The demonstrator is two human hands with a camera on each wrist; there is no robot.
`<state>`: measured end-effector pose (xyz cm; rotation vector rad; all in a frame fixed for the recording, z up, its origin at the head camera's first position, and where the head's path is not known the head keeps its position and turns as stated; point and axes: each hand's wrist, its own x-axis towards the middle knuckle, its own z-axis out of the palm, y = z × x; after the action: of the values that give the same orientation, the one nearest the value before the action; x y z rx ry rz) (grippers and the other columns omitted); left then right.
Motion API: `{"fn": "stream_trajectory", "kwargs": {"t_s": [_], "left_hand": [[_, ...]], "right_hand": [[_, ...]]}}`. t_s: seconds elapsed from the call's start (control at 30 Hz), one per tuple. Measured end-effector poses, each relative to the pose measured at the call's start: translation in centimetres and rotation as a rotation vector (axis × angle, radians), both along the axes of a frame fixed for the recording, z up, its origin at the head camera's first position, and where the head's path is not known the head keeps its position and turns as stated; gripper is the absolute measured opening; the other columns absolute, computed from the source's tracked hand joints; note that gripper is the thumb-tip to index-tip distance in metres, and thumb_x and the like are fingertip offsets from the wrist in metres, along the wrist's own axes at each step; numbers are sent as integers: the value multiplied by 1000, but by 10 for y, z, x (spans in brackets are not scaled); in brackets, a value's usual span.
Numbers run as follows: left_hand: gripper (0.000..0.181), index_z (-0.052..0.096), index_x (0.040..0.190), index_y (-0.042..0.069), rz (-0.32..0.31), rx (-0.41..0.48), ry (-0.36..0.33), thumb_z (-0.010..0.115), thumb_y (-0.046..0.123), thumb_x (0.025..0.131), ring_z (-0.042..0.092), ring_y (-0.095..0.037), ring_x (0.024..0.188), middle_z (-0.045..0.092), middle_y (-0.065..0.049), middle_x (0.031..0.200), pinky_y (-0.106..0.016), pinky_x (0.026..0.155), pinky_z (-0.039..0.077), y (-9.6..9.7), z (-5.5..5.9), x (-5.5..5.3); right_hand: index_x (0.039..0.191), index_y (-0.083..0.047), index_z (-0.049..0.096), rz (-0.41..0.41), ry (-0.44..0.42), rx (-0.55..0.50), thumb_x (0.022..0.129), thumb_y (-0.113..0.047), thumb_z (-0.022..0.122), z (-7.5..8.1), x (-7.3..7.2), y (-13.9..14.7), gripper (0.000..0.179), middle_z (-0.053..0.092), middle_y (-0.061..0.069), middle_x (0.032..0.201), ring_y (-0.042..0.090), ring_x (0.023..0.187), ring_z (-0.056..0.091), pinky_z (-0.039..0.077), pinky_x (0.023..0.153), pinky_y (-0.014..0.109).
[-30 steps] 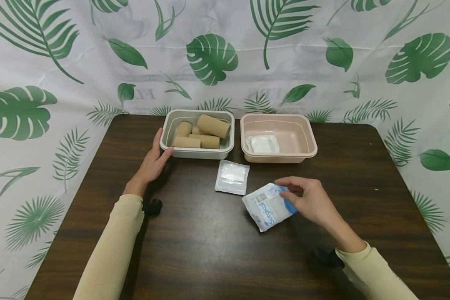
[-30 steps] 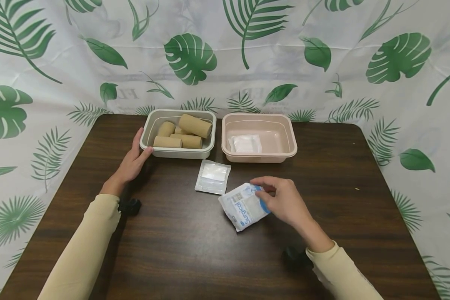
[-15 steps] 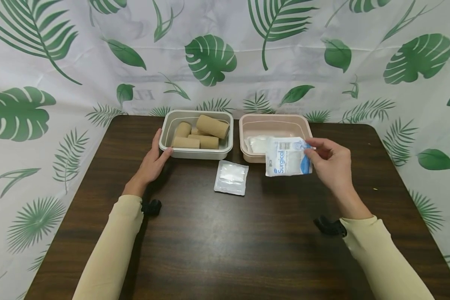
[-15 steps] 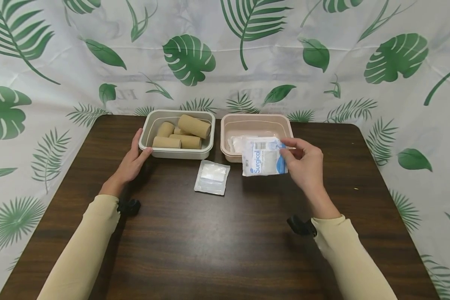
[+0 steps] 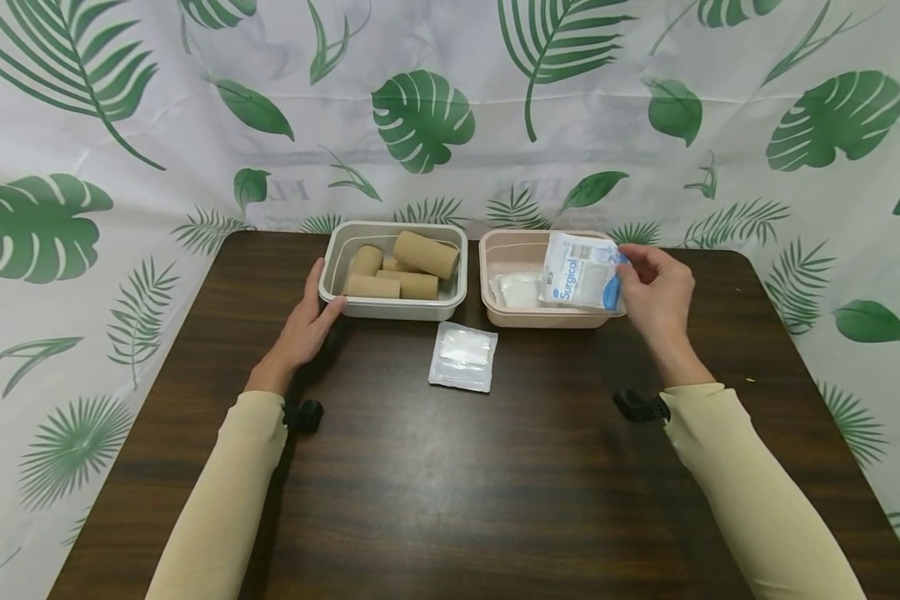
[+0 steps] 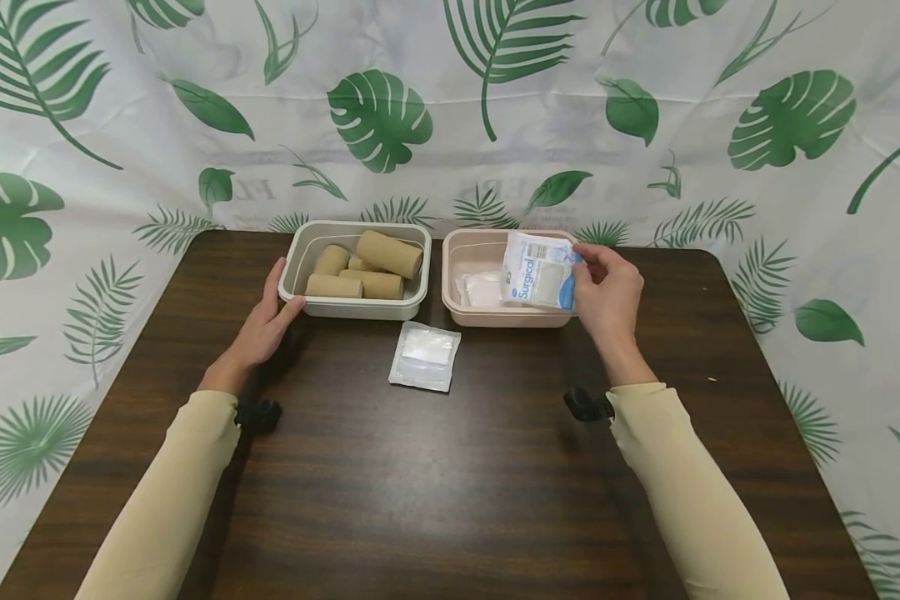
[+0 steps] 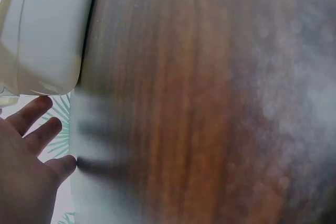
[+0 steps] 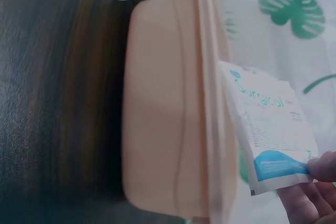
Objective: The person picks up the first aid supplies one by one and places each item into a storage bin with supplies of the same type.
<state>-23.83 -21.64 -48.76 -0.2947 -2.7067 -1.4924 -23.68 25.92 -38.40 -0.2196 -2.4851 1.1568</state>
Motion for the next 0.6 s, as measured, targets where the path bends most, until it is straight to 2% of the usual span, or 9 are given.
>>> {"fn": "stream_trajectory", "kwargs": {"t_s": [0.23,0.6], "left_hand": [[72,-2,154,34,-2,-7,3,46,39,100,23,-34,141,14,-8,159,-59,109,17,0,0,0],[72,-2,154,34,3,-9,8,46,39,100,23,-34,141,14,-8,159,-59,109,18,1,1,1]], "right_hand": [[117,-9,69,34,-81,57,95,-9,54,-11,-16,4,26,65,10,116,16,87,55,41,69,18],[122,-10,66,97,-212,79,96,-7,52,-24,-25,0,30,61,11,124,22,95,59,45,68,25]]}}
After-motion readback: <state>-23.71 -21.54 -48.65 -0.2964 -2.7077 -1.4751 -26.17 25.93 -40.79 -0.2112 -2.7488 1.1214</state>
